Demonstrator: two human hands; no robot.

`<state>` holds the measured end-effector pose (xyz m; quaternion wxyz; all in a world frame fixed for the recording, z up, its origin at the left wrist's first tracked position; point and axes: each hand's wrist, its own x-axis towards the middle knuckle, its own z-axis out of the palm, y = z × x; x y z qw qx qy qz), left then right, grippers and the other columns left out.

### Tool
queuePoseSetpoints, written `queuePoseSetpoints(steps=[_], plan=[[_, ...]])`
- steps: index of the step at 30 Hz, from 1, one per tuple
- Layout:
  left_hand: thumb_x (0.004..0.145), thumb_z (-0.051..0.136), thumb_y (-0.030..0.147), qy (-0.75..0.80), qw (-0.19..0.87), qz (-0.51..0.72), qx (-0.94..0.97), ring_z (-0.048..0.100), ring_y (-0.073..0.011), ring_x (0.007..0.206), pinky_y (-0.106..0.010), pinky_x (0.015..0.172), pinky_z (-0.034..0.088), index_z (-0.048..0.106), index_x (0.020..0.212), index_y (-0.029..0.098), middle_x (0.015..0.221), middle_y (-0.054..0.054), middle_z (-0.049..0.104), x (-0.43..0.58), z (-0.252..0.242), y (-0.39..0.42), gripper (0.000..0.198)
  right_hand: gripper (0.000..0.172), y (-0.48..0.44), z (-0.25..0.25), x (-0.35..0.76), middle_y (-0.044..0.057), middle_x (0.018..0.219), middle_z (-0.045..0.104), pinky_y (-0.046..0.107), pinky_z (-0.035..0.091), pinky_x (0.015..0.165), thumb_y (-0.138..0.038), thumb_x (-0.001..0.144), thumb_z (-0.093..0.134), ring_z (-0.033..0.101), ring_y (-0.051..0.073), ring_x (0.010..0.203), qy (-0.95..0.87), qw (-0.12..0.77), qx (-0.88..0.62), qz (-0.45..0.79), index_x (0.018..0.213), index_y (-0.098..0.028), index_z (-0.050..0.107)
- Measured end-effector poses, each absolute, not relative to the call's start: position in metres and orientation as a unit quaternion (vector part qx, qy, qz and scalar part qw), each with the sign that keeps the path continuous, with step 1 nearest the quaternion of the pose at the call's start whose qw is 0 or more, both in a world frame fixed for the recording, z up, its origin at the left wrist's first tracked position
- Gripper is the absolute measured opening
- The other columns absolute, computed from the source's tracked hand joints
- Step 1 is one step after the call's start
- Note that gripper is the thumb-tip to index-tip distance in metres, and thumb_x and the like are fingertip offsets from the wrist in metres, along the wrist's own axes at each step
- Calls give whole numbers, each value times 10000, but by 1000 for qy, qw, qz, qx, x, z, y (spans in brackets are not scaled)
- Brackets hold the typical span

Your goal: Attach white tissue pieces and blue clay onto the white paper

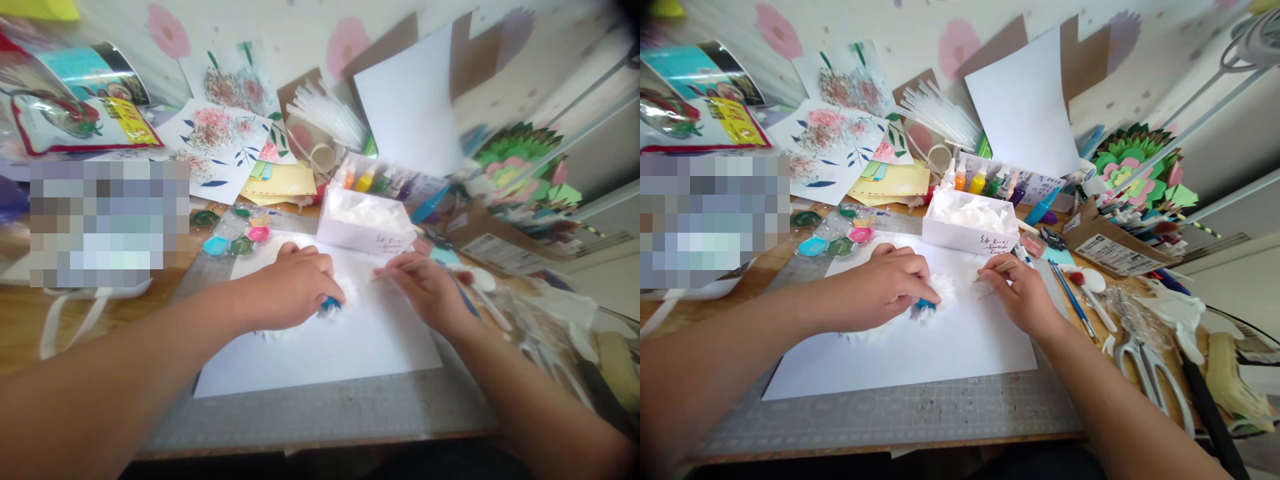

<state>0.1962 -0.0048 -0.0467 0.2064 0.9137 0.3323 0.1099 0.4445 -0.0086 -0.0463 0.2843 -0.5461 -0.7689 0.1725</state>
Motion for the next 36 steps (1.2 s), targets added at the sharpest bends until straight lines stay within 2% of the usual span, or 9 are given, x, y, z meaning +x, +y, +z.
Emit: queuePoseSetpoints(steps=[6, 12, 15, 19, 23, 25, 29, 32, 36], plan=[[817, 487, 52, 331, 211, 118, 912, 498, -194, 887, -389, 824, 243, 697, 977, 359, 905, -9, 577, 195, -49, -4, 405, 262, -1, -48, 451, 53, 856, 656, 324, 534, 729, -314, 881, 510, 647, 183, 810, -753, 291, -560, 188, 725, -193, 683], [800, 490, 41, 327, 215, 127, 912, 496, -188, 868, -396, 822, 249, 698, 976, 359, 895, -12, 579, 195, -50, -4, 419, 196, 1, -49, 455, 38, 789, 632, 370, 583, 733, -350, 868, 561, 690, 202, 773, -686, 413, -525, 289, 777, -190, 626], [790, 488, 29, 330, 210, 123, 912, 497, -190, 885, -391, 821, 249, 704, 971, 353, 888, -11, 583, 196, -49, -4, 429, 141, -12, -37, 443, 34, 855, 613, 357, 592, 737, -295, 882, 552, 692, 181, 754, -679, 476, -489, 270, 801, -211, 631], [806, 508, 71, 334, 192, 105, 917, 484, -198, 905, -380, 802, 249, 699, 993, 359, 908, -14, 586, 197, -49, -4, 394, 145, -37, -24, 419, 20, 871, 623, 278, 561, 729, -198, 889, 540, 651, 152, 825, -788, 421, -419, 165, 857, -246, 674], [815, 503, 108, 337, 189, 96, 917, 471, -196, 904, -369, 788, 250, 694, 1001, 360, 889, -14, 577, 197, -48, -2, 367, 148, -49, -26, 405, 28, 873, 651, 248, 528, 715, -121, 885, 528, 631, 134, 825, -857, 299, -357, 221, 949, -205, 631], [813, 497, 107, 337, 189, 95, 917, 466, -195, 904, -369, 789, 247, 689, 1016, 368, 897, -14, 577, 197, -48, -2, 382, 149, -49, -29, 403, 36, 887, 653, 244, 518, 721, -107, 886, 522, 628, 129, 830, -862, 271, -353, 245, 948, -192, 627], [825, 498, 123, 343, 185, 87, 917, 461, -206, 922, -373, 791, 239, 698, 989, 368, 910, -19, 581, 198, -47, -2, 357, 151, -45, -28, 406, 31, 863, 662, 246, 522, 714, -134, 889, 527, 643, 134, 814, -830, 307, -370, 282, 914, -209, 656], [826, 496, 123, 343, 187, 91, 916, 462, -198, 916, -371, 803, 235, 698, 975, 369, 910, -12, 574, 197, -46, -3, 351, 140, -41, -27, 411, 28, 835, 661, 248, 528, 680, -172, 878, 557, 647, 140, 778, -794, 369, -410, 255, 836, -216, 683], [816, 494, 102, 341, 195, 97, 914, 460, -190, 903, -363, 805, 235, 702, 933, 364, 880, -1, 558, 196, -47, -3, 355, 125, -36, -34, 417, 24, 831, 655, 256, 534, 668, -213, 857, 597, 646, 144, 763, -770, 401, -441, 227, 777, -220, 693]])
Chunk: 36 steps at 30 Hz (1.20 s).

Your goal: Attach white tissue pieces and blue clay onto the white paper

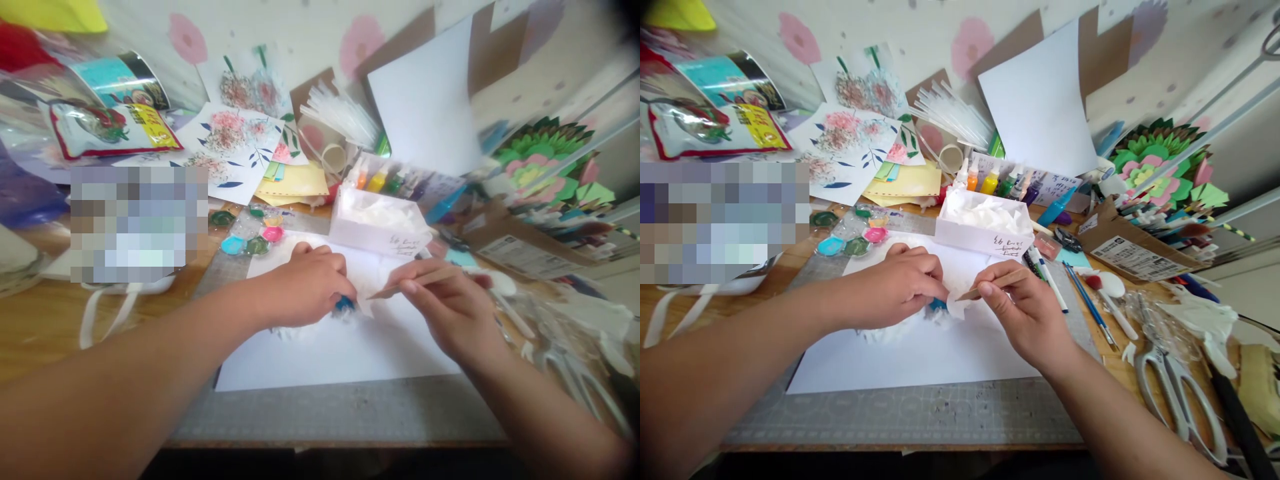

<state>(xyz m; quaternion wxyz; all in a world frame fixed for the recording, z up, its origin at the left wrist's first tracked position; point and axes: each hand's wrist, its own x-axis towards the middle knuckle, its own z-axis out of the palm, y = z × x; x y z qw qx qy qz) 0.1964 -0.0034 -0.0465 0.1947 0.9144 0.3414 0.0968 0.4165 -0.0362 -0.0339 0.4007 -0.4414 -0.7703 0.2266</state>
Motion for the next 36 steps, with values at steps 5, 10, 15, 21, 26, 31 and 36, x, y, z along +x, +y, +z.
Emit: queuePoseSetpoints(steps=[5, 10, 15, 21, 26, 31, 36], plan=[[826, 474, 109, 339, 200, 104, 914, 453, -194, 896, -371, 800, 234, 701, 933, 364, 859, -7, 549, 196, -48, -3, 357, 116, -36, -35, 412, 15, 793, 670, 272, 539, 659, -223, 843, 608, 651, 151, 719, -782, 367, -452, 223, 751, -229, 678], [850, 463, 145, 334, 197, 109, 915, 450, -193, 882, -376, 799, 237, 695, 966, 372, 856, -13, 544, 197, -49, -2, 344, 128, -38, -32, 404, 13, 801, 695, 246, 529, 637, -193, 846, 597, 658, 141, 707, -814, 316, -447, 194, 745, -222, 670], [853, 459, 149, 337, 194, 99, 916, 448, -196, 882, -375, 799, 238, 701, 948, 348, 848, -16, 539, 197, -47, -4, 328, 88, -39, -40, 405, 11, 820, 693, 246, 512, 658, -190, 855, 588, 651, 134, 733, -832, 315, -417, 188, 790, -217, 640], [852, 453, 139, 333, 199, 110, 915, 455, -189, 896, -370, 797, 231, 696, 965, 366, 878, -8, 552, 197, -48, -4, 352, 78, -39, -42, 403, 22, 809, 691, 271, 497, 654, -170, 866, 557, 634, 148, 727, -862, 284, -386, 162, 839, -210, 618], [843, 487, 171, 340, 200, 99, 913, 460, -197, 928, -372, 794, 227, 699, 973, 353, 899, -10, 559, 198, -47, -3, 309, 81, -34, -40, 401, 30, 739, 672, 295, 476, 625, -155, 863, 548, 604, 164, 696, -897, 250, -337, 141, 818, -199, 599], [837, 475, 144, 342, 204, 99, 912, 465, -199, 927, -385, 805, 228, 692, 974, 361, 907, -8, 553, 196, -47, -2, 336, 93, -32, -40, 411, 29, 801, 691, 293, 516, 676, -226, 871, 560, 644, 160, 746, -846, 290, -386, 229, 813, -217, 632], [843, 492, 150, 343, 216, 97, 909, 468, -210, 957, -395, 827, 226, 686, 996, 371, 923, -9, 567, 195, -46, -3, 331, 149, -37, -32, 417, 31, 795, 691, 304, 539, 670, -327, 853, 598, 660, 173, 745, -777, 384, -441, 233, 752, -237, 660]])
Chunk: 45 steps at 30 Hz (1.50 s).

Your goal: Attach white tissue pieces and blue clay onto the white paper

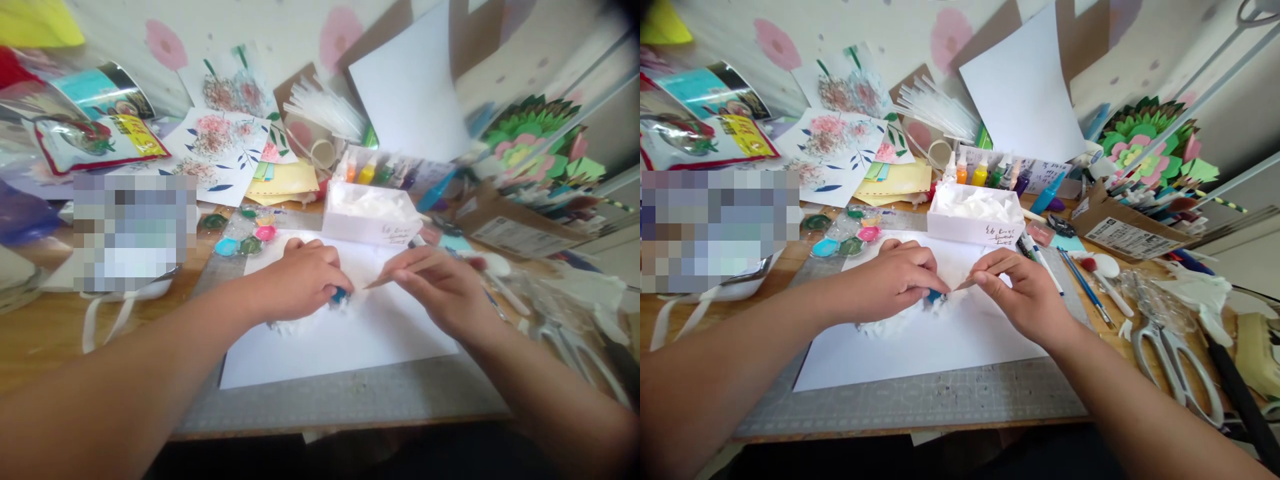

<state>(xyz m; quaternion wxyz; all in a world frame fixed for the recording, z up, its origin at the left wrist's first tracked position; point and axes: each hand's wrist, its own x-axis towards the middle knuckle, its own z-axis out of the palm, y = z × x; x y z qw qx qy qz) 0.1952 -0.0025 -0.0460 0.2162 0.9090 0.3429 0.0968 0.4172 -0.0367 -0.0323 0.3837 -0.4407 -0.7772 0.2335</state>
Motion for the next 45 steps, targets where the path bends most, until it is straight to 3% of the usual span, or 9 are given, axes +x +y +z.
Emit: queuePoseSetpoints(steps=[5, 9, 12, 18, 22, 31, 45], plan=[[853, 487, 166, 349, 214, 106, 906, 486, -199, 971, -378, 826, 235, 679, 964, 327, 966, 1, 578, 194, -43, -2, 274, 110, -32, -27, 425, 16, 803, 704, 324, 540, 691, -304, 843, 608, 660, 174, 741, -790, 360, -442, 225, 777, -253, 680], [827, 504, 150, 347, 208, 112, 908, 497, -195, 963, -372, 842, 245, 665, 960, 301, 991, 5, 577, 193, -42, -4, 258, 169, -15, -28, 458, 30, 854, 671, 414, 493, 862, -314, 838, 606, 640, 228, 933, -733, 411, -523, 141, 708, -244, 687], [820, 507, 139, 338, 212, 103, 911, 492, -190, 947, -374, 861, 253, 677, 945, 305, 976, 1, 578, 193, -41, -6, 268, 188, -8, -32, 481, 39, 882, 667, 453, 439, 946, -335, 843, 592, 609, 251, 1043, -720, 388, -543, 191, 710, -219, 657], [861, 486, 150, 312, 215, 105, 920, 489, -165, 898, -362, 873, 262, 686, 978, 338, 961, 5, 574, 193, -42, -7, 298, 178, -13, -45, 480, 37, 838, 694, 383, 514, 771, -368, 870, 543, 663, 199, 814, -728, 336, -524, 286, 802, -208, 582], [861, 478, 130, 300, 215, 102, 924, 487, -165, 885, -368, 871, 257, 691, 992, 348, 954, -3, 572, 193, -43, -7, 332, 136, -14, -50, 468, 36, 869, 689, 368, 516, 760, -330, 866, 547, 672, 194, 825, -720, 358, -526, 276, 811, -206, 556], [859, 504, 169, 321, 203, 111, 918, 503, -185, 916, -355, 838, 272, 675, 988, 323, 961, 5, 597, 190, -36, -5, 264, 98, -9, -61, 456, 49, 874, 704, 391, 527, 784, -307, 899, 487, 680, 207, 852, -729, 317, -526, 303, 852, -222, 502], [884, 460, 175, 349, 186, 131, 909, 519, -169, 923, -337, 809, 279, 672, 989, 350, 973, 25, 599, 187, -41, 1, 294, 286, -3, -57, 456, 36, 717, 691, 358, 572, 691, -475, 832, 570, 698, 193, 720, -639, 400, -525, 394, 811, -200, 497]])
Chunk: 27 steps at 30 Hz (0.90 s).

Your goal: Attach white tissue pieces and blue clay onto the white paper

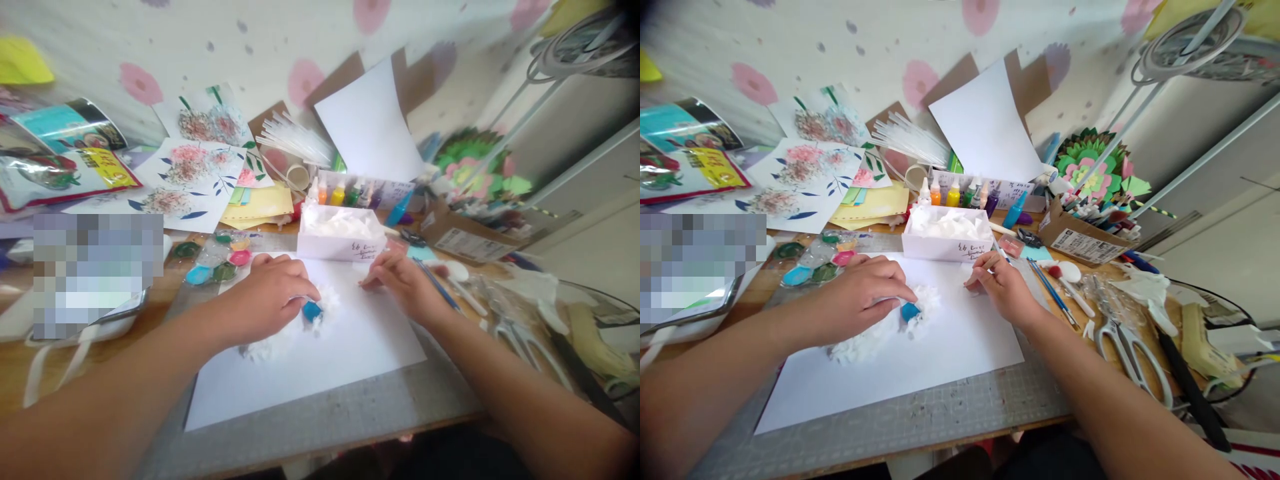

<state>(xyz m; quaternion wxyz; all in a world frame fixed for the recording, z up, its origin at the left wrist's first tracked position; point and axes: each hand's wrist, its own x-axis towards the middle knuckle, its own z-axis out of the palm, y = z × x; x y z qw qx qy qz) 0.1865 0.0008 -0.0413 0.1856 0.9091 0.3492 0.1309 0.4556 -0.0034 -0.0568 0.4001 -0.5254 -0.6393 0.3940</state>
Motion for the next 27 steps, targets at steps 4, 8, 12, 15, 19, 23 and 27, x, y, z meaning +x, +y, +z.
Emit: queuePoseSetpoints(steps=[4, 8, 12, 15, 19, 23, 27], plan=[[871, 475, 166, 351, 185, 120, 910, 518, -171, 920, -343, 815, 268, 674, 979, 360, 961, 30, 601, 188, -40, -1, 298, 258, -2, -59, 459, 10, 721, 677, 343, 576, 701, -450, 830, 586, 699, 176, 710, -616, 428, -518, 412, 812, -206, 504], [860, 486, 156, 356, 188, 103, 910, 515, -175, 919, -340, 813, 271, 684, 962, 348, 949, 21, 600, 191, -38, -1, 294, 239, -3, -56, 457, 8, 701, 677, 327, 570, 688, -424, 833, 583, 691, 166, 682, -618, 419, -532, 401, 781, -206, 501], [854, 490, 149, 357, 190, 104, 909, 512, -179, 917, -341, 812, 271, 685, 961, 342, 943, 15, 600, 192, -37, -1, 295, 223, -3, -55, 456, 9, 703, 685, 340, 568, 702, -422, 844, 566, 690, 168, 684, -631, 409, -532, 388, 800, -209, 513], [854, 490, 156, 356, 189, 107, 909, 511, -180, 902, -347, 810, 262, 687, 961, 340, 938, 11, 599, 191, -39, -1, 289, 223, -2, -57, 456, 15, 726, 684, 357, 567, 727, -426, 847, 561, 693, 176, 719, -649, 404, -522, 379, 801, -209, 533], [860, 488, 165, 352, 193, 109, 909, 511, -170, 893, -349, 815, 255, 685, 968, 336, 936, 14, 596, 190, -39, -1, 283, 234, -2, -59, 455, 9, 720, 674, 359, 570, 711, -437, 849, 555, 697, 178, 706, -652, 409, -523, 367, 813, -209, 514], [863, 476, 166, 350, 192, 115, 910, 511, -168, 889, -348, 811, 256, 687, 956, 335, 936, 12, 598, 189, -39, -1, 286, 228, -3, -59, 453, 30, 748, 683, 352, 567, 698, -422, 866, 537, 702, 192, 724, -678, 369, -549, 321, 827, -199, 517], [851, 477, 158, 347, 198, 118, 909, 512, -165, 882, -351, 817, 258, 705, 909, 309, 925, 2, 602, 190, -40, -2, 280, 253, -11, -48, 448, 37, 785, 649, 356, 572, 707, -410, 883, 523, 691, 184, 722, -695, 398, -529, 279, 773, -190, 579]])
